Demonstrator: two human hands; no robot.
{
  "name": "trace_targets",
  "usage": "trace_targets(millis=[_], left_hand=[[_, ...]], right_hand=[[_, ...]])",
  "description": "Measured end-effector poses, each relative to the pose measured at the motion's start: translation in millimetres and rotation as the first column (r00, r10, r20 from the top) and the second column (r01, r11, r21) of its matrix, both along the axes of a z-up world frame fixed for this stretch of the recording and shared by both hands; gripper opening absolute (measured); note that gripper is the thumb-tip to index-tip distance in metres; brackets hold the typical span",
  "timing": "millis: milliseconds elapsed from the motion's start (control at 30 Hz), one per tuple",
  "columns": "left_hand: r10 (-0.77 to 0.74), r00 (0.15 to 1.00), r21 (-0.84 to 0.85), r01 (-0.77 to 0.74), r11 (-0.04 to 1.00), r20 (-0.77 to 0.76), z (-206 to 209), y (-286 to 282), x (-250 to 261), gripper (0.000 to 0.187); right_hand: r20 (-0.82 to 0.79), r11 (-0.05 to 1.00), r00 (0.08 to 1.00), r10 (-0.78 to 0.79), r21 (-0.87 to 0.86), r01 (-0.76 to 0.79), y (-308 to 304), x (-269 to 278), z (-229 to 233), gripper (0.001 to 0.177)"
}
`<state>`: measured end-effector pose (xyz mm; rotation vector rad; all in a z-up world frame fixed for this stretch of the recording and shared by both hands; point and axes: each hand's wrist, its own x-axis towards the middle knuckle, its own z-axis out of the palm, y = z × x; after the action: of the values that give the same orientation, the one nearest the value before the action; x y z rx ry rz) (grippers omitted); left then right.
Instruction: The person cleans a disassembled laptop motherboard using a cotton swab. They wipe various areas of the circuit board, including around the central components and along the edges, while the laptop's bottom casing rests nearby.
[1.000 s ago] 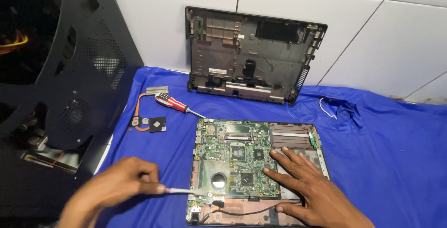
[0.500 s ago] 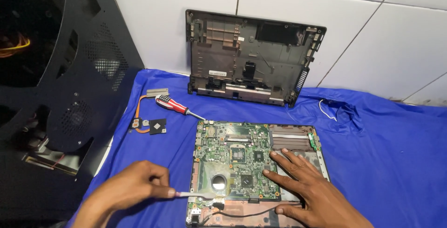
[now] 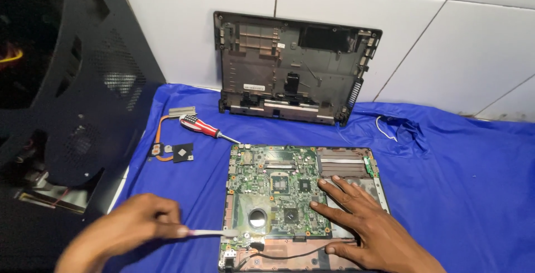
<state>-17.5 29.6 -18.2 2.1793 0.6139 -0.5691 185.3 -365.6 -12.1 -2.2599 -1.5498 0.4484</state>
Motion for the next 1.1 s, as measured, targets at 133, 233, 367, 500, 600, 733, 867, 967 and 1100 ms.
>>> trace_targets(millis=[133, 233, 367, 500, 600, 733, 867, 967, 1100], left_hand=[[0.073, 0.997, 0.043, -0.072, 0.996, -0.008, -5, 9, -5, 0.03], [0.032, 0.999, 0.003, -0.032, 0.999, -0.007, -3, -14, 7, 0.029], [-0.007, 0.999, -0.012, 0.006, 1.0, -0.033, 10, -29, 10, 0.026], [0.087, 0.995, 0.067, -0.083, 0.994, -0.047, 11, -11, 4, 0.026], [0.064, 0.998, 0.067, -0.062, 0.996, -0.019, 2, -21, 10, 0.028], [-0.014, 1.0, 0.011, 0.014, 1.0, -0.004, 7, -41, 17, 0.029], [0.095, 0.995, 0.093, -0.098, 0.991, 0.028, 11, -20, 7, 0.021], [0.153, 0.987, 0.09, -0.156, 0.984, 0.04, -7, -13, 7, 0.027], [-0.015, 0.998, -0.012, 0.016, 1.0, 0.068, -3, -48, 20, 0.032]], right_hand=[[-0.046, 0.998, 0.998, -0.04, -0.053, 0.037, 0, 0, -1, 0.073], [-0.002, 1.0, 1.0, -0.011, -0.016, 0.011, 1, -1, -1, 0.072], [0.008, 1.0, 1.0, 0.0, -0.004, 0.0, 1, -1, -1, 0.071], [-0.033, 0.999, 0.999, -0.032, -0.027, 0.031, -1, 1, -3, 0.072], [0.014, 1.0, 1.0, -0.001, -0.013, 0.001, 0, 0, -3, 0.071], [0.009, 1.0, 1.0, 0.0, 0.009, 0.0, 4, -1, 2, 0.072], [0.02, 0.998, 1.0, 0.024, 0.056, -0.025, 0, 2, -4, 0.071], [0.054, 0.995, 0.998, 0.035, 0.092, -0.04, -2, 2, -7, 0.069], [0.059, 0.994, 0.997, 0.04, 0.101, -0.046, -2, 2, -6, 0.07]])
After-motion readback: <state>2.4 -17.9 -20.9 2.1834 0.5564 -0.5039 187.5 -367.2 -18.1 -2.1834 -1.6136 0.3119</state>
